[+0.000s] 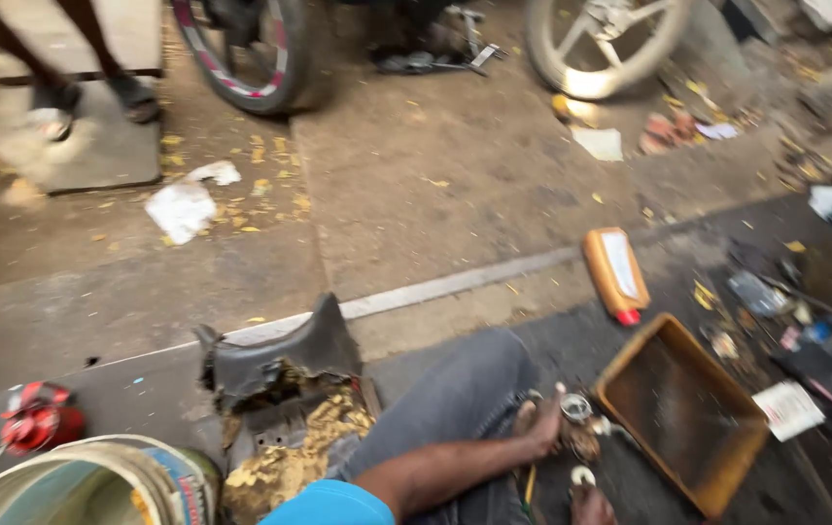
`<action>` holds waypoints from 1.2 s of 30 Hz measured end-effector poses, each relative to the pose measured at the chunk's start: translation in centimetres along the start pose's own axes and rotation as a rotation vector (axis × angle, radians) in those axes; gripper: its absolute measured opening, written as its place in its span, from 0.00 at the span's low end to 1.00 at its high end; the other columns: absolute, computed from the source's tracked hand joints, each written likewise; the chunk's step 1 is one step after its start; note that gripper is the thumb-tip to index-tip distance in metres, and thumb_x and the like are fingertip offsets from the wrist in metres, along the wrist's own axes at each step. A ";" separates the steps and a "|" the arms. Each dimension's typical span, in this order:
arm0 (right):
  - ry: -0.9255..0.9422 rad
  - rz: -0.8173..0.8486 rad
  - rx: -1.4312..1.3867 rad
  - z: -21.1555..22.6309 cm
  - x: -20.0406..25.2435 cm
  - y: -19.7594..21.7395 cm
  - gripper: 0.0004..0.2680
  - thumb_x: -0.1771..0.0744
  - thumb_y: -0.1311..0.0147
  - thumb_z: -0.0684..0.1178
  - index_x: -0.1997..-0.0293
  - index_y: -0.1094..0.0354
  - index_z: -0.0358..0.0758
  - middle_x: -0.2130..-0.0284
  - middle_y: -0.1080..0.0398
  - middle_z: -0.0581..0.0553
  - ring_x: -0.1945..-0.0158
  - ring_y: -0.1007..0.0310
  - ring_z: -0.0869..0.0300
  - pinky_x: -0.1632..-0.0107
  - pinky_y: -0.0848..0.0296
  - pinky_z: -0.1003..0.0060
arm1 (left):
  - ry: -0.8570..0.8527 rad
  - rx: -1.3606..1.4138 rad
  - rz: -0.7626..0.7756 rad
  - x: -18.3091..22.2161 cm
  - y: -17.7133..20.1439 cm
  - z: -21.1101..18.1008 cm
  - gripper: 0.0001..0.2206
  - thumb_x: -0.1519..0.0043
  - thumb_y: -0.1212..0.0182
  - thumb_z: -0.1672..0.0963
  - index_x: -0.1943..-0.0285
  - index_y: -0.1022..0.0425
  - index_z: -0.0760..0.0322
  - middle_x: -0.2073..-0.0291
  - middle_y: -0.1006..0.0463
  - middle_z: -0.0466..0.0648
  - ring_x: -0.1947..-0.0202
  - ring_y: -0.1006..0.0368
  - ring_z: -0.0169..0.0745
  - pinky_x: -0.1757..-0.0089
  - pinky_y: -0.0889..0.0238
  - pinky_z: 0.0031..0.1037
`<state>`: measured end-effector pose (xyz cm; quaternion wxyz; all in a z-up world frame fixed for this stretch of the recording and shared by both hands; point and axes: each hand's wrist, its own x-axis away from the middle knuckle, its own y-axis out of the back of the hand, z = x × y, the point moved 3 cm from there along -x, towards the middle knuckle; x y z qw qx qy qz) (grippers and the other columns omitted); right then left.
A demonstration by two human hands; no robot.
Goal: The person is repairing a carburetor of a motorcycle.
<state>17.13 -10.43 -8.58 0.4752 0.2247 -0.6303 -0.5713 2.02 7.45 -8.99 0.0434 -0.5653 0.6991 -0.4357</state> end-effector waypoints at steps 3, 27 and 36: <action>-0.095 0.009 0.012 1.3 -2.2 0.1 0.13 0.32 0.49 0.62 0.48 0.25 0.52 0.51 0.25 0.37 0.45 0.27 0.38 0.44 0.29 0.44 | -0.080 -0.110 -0.052 0.5 -0.5 -0.3 0.32 0.25 0.61 0.37 0.46 0.20 0.62 0.64 0.19 0.41 0.71 0.26 0.28 0.71 0.32 0.22; -0.082 0.061 -0.070 7.9 2.9 7.0 0.08 0.32 0.45 0.55 0.52 0.22 0.56 0.52 0.22 0.41 0.48 0.23 0.39 0.47 0.25 0.44 | -0.004 -0.311 -0.065 2.9 -1.0 -2.3 0.32 0.25 0.65 0.40 0.60 0.26 0.67 0.74 0.30 0.43 0.75 0.38 0.30 0.72 0.40 0.29; -0.064 0.005 -0.040 6.9 2.8 6.2 0.09 0.32 0.46 0.55 0.49 0.23 0.56 0.50 0.22 0.44 0.48 0.23 0.39 0.46 0.26 0.45 | 0.016 -0.311 -0.058 2.2 -0.8 -0.9 0.31 0.25 0.66 0.41 0.61 0.26 0.65 0.70 0.27 0.43 0.68 0.38 0.33 0.63 0.38 0.33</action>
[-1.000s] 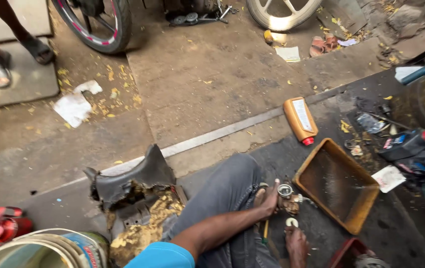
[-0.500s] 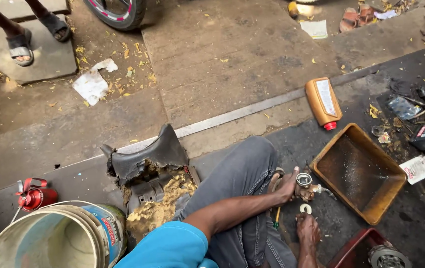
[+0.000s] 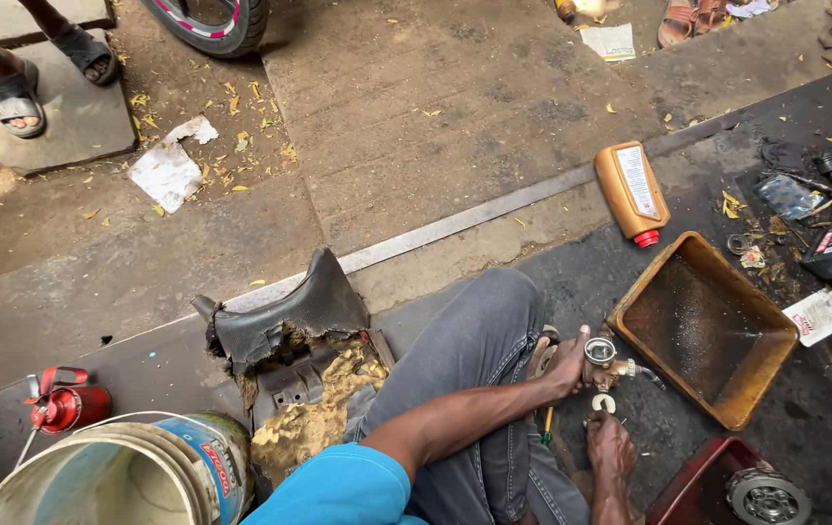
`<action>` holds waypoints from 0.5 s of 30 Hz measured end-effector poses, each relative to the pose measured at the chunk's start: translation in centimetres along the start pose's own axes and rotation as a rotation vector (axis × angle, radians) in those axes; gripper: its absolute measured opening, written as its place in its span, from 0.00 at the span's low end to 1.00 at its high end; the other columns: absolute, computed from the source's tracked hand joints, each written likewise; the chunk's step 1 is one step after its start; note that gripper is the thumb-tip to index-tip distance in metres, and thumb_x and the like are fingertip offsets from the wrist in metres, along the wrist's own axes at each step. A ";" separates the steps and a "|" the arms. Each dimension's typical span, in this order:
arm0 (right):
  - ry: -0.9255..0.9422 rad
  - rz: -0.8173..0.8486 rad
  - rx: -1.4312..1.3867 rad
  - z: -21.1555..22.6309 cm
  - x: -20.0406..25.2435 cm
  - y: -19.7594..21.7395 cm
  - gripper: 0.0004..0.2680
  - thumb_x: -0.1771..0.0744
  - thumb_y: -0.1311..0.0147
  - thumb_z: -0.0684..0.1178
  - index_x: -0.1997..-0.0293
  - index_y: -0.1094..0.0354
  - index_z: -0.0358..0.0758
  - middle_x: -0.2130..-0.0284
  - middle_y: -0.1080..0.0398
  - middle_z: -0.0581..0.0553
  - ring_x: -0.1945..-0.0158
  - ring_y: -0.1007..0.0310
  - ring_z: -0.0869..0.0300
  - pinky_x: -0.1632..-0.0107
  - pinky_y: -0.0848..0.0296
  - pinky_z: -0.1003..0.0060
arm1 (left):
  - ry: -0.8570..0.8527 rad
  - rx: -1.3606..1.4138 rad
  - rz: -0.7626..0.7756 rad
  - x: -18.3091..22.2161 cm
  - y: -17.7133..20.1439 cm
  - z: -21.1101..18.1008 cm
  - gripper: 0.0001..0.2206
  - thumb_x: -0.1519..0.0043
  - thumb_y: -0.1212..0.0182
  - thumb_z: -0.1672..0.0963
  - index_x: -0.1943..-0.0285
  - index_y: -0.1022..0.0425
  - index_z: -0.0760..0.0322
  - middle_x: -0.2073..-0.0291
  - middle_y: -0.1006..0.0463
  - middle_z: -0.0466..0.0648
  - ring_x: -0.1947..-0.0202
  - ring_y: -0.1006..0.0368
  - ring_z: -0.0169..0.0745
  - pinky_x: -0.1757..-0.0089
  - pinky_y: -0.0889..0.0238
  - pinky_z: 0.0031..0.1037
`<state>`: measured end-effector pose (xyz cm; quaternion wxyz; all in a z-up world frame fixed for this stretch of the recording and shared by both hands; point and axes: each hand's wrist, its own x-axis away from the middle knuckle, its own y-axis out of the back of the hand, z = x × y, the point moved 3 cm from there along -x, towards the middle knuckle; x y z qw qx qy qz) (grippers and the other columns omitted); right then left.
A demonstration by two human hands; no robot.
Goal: The person is repairing a carburetor of a motorcycle.
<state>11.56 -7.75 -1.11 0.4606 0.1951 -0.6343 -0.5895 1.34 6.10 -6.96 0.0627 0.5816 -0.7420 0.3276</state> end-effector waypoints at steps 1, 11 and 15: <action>-0.010 0.012 0.009 0.3 0.3 0.4 0.10 0.33 0.44 0.56 0.49 0.24 0.56 0.50 0.23 0.43 0.48 0.23 0.39 0.47 0.25 0.44 | -0.024 0.008 0.009 -0.1 -0.1 0.1 0.31 0.23 0.66 0.41 0.62 0.27 0.66 0.71 0.30 0.43 0.69 0.40 0.34 0.64 0.40 0.34; -0.017 0.120 0.075 2.0 -0.1 1.4 0.11 0.32 0.49 0.58 0.47 0.24 0.60 0.49 0.22 0.41 0.46 0.23 0.40 0.46 0.25 0.45 | 0.053 -0.041 0.008 1.7 -0.1 -2.6 0.30 0.26 0.67 0.40 0.64 0.28 0.62 0.73 0.31 0.43 0.71 0.39 0.34 0.65 0.40 0.36; -0.035 0.124 0.212 0.1 -2.6 -2.9 0.16 0.30 0.51 0.66 0.45 0.26 0.50 0.48 0.23 0.38 0.45 0.25 0.38 0.47 0.26 0.43 | 0.025 -0.043 -0.014 2.1 -0.5 -2.0 0.31 0.26 0.66 0.39 0.65 0.27 0.62 0.71 0.29 0.44 0.70 0.38 0.31 0.64 0.40 0.32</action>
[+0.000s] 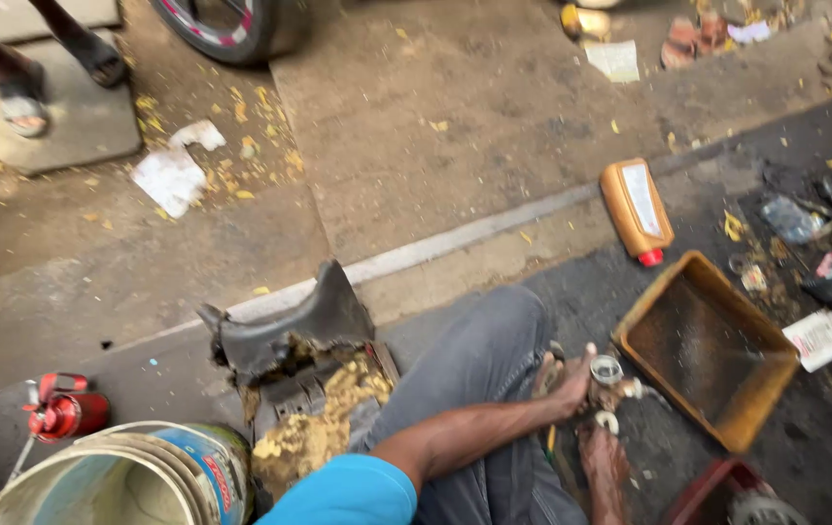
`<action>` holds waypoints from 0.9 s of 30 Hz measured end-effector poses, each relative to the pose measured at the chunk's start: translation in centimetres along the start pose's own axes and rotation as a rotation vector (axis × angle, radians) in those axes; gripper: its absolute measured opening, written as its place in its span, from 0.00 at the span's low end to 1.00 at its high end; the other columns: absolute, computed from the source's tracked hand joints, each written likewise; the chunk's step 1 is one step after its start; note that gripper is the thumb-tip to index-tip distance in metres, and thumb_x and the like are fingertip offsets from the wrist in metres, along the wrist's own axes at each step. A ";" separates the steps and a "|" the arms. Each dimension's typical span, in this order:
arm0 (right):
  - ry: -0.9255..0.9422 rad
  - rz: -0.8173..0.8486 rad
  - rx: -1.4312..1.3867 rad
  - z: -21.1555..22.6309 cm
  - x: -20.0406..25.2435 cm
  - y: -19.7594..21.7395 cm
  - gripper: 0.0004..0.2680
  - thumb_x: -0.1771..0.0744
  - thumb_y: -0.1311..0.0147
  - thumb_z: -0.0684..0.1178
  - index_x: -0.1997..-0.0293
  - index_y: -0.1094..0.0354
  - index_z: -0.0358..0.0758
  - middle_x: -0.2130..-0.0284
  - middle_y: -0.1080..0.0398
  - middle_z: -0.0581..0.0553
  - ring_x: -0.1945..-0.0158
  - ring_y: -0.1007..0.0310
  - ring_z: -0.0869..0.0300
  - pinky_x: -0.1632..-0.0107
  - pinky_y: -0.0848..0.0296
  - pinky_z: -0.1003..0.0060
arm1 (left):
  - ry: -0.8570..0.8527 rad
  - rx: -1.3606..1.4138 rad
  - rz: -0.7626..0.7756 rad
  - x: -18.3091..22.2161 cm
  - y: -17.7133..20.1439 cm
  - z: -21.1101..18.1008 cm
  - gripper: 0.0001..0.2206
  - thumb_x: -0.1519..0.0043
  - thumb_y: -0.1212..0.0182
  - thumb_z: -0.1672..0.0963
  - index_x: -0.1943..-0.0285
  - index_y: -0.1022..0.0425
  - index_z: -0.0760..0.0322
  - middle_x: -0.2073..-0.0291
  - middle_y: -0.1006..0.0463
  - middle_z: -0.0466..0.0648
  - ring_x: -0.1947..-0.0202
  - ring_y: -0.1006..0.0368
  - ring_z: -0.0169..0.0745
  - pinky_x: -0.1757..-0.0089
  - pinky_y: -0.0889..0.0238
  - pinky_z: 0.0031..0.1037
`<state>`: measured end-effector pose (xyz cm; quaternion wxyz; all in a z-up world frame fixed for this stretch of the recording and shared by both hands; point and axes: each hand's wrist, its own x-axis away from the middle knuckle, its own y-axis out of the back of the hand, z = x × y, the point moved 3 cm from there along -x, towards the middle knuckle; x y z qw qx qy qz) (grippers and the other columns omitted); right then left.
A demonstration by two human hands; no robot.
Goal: The person is repairing a carburetor of a motorcycle.
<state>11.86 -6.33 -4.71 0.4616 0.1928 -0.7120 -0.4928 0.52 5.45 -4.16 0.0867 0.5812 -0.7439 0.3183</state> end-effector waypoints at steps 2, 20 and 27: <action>-0.034 0.120 -0.020 1.1 -0.8 -0.4 0.16 0.31 0.54 0.67 0.40 0.29 0.60 0.45 0.25 0.40 0.41 0.25 0.40 0.44 0.24 0.43 | 0.031 0.200 0.008 -0.6 0.5 -0.1 0.29 0.27 0.62 0.39 0.62 0.25 0.60 0.67 0.26 0.40 0.67 0.34 0.29 0.64 0.37 0.31; 0.166 0.170 0.027 3.0 -2.5 -5.4 0.17 0.30 0.59 0.62 0.34 0.35 0.54 0.45 0.26 0.34 0.42 0.25 0.40 0.43 0.26 0.44 | -0.036 0.382 0.105 -4.7 0.1 7.1 0.30 0.22 0.62 0.38 0.54 0.24 0.62 0.65 0.25 0.43 0.67 0.33 0.33 0.65 0.37 0.29; -0.007 -0.025 -0.156 3.9 2.3 3.9 0.20 0.32 0.55 0.62 0.33 0.41 0.49 0.50 0.27 0.30 0.51 0.25 0.36 0.50 0.26 0.40 | 0.124 0.223 0.117 1.8 1.5 -1.6 0.31 0.26 0.66 0.39 0.61 0.24 0.60 0.76 0.29 0.43 0.80 0.38 0.32 0.77 0.44 0.25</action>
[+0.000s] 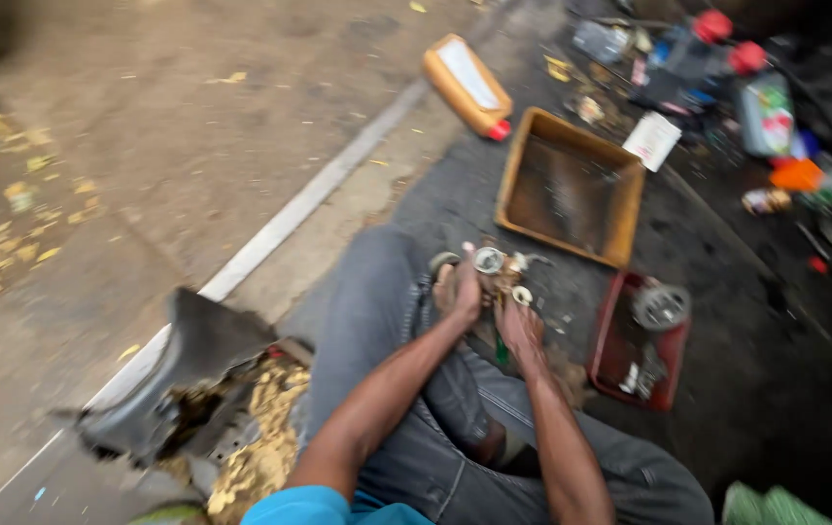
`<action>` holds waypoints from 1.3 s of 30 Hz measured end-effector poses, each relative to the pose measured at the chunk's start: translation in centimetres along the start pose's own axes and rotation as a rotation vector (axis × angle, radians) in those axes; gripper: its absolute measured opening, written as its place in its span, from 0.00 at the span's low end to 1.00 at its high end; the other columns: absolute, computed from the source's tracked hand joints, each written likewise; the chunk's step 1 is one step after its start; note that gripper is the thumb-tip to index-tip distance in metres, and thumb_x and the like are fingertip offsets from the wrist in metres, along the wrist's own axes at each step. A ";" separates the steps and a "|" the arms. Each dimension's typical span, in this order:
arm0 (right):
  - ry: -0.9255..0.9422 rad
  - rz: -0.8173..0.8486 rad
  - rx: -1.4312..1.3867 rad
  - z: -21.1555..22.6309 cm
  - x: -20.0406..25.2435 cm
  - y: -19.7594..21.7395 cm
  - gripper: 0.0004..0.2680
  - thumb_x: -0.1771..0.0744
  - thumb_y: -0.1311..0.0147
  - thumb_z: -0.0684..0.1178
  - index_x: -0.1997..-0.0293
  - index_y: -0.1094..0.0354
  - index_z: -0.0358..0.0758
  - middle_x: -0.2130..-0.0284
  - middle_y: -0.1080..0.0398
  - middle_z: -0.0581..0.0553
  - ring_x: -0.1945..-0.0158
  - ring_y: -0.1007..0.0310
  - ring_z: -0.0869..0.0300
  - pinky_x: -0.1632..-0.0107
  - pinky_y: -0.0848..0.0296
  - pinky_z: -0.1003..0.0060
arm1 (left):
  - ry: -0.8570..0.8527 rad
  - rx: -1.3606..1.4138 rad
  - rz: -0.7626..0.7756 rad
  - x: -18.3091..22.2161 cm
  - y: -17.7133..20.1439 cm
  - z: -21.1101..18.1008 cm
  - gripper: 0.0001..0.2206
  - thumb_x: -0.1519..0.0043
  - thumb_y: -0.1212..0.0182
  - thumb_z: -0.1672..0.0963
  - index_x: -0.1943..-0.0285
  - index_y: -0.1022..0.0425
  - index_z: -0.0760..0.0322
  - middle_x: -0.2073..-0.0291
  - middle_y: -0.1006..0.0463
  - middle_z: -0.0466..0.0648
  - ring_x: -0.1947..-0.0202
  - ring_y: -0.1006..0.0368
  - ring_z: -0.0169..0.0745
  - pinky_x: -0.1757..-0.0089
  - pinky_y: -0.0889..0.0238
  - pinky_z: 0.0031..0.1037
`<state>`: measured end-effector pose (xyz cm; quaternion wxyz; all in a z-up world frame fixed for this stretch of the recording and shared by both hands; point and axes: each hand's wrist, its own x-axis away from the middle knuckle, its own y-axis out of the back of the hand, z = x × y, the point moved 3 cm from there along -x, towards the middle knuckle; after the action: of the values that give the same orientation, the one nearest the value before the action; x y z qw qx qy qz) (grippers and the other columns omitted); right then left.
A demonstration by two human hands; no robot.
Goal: The person is repairing a carburetor of a motorcycle.
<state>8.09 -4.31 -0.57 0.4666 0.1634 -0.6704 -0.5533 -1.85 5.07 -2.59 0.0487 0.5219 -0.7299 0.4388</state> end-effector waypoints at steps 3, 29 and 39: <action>0.095 -0.211 -0.162 -0.2 1.5 3.1 0.15 0.30 0.57 0.56 0.38 0.38 0.43 0.54 0.26 0.31 0.55 0.26 0.32 0.53 0.29 0.37 | 0.023 -0.044 0.000 0.5 -0.1 -1.0 0.32 0.27 0.67 0.39 0.64 0.24 0.59 0.79 0.30 0.42 0.84 0.39 0.32 0.81 0.46 0.23; 0.046 0.088 -1.602 -2.0 12.3 14.0 0.17 0.25 0.51 0.51 0.24 0.41 0.45 0.68 0.31 0.42 0.77 0.36 0.65 0.76 0.36 0.72 | -0.027 0.110 0.205 4.4 -2.9 -7.4 0.29 0.34 0.51 0.41 0.46 0.25 0.70 0.64 0.18 0.55 0.69 0.20 0.46 0.72 0.27 0.33; -0.032 0.051 -1.712 1.1 13.3 12.9 0.17 0.30 0.45 0.51 0.31 0.39 0.48 0.79 0.39 0.54 0.80 0.43 0.72 0.80 0.43 0.74 | -0.008 0.070 0.250 4.3 -2.8 -6.8 0.29 0.32 0.53 0.41 0.39 0.29 0.67 0.66 0.19 0.53 0.72 0.23 0.43 0.73 0.34 0.29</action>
<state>4.26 -9.12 16.95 0.4321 -0.2679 -0.0317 -0.8605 -4.20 6.49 5.51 -0.0277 0.4299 -0.7738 0.4644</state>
